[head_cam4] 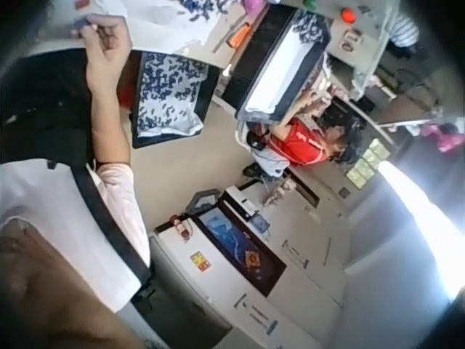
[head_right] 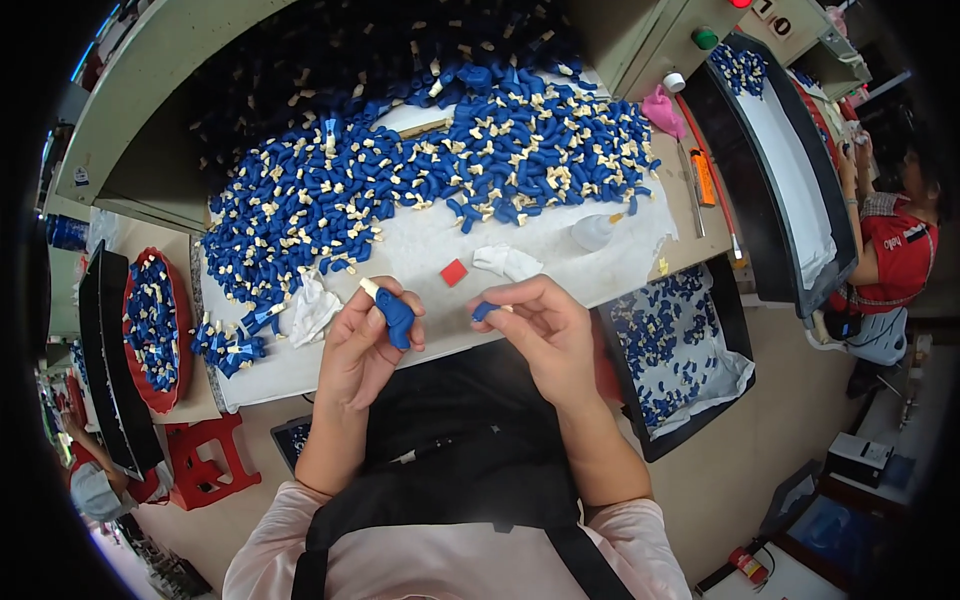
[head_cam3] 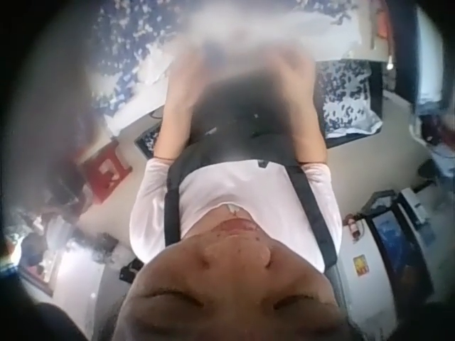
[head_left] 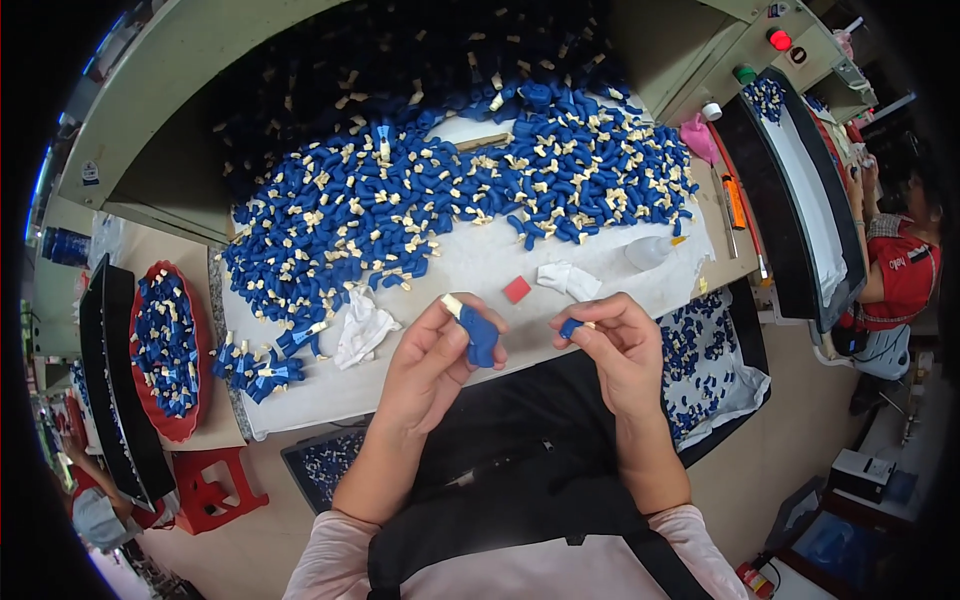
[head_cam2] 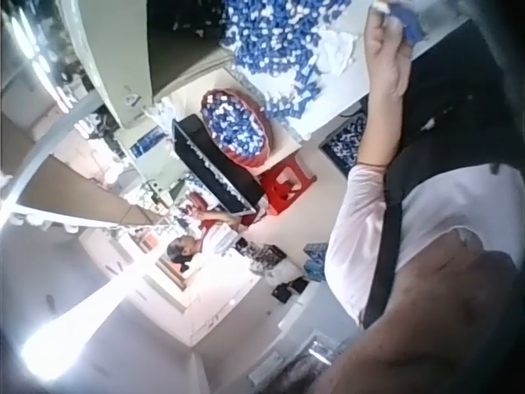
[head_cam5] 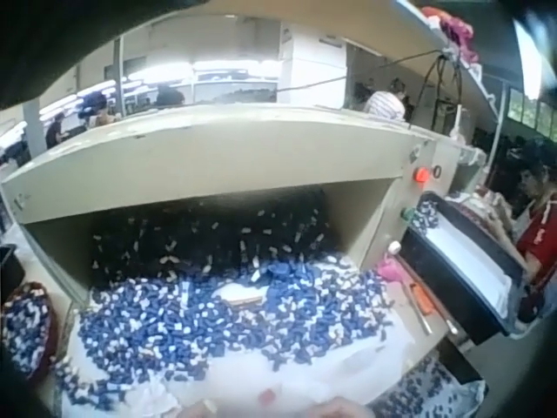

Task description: The person assembles toy figurines by applying glue from a bottle onto components, attaching pieces together by hand, and brushing the joints with a brush.

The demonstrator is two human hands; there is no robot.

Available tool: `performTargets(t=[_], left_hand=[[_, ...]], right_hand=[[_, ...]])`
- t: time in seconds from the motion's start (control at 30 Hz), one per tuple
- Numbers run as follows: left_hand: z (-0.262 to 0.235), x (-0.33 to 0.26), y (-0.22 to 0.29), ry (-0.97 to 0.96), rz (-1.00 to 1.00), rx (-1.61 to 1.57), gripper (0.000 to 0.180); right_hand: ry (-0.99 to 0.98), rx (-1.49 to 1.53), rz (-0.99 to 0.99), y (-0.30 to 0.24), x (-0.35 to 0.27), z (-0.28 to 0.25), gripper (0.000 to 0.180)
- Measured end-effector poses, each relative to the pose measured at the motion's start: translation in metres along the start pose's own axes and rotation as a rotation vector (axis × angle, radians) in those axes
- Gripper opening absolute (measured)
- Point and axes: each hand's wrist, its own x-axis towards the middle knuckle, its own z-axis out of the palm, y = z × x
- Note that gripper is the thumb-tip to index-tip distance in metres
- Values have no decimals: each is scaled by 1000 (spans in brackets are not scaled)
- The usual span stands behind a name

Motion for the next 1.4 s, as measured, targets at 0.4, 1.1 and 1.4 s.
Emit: performTargets(t=[0.4,1.1,1.4], left_hand=[[15,-4,-2,21,-41,70,25],[31,7,-13,163,221,648,23],[21,10,-22,188,243,500,19]], right_hand=[[18,61,22,2,-1,6,13],[122,469,151,13,-10,37,10],[171,345,118,25,-13,37,9]])
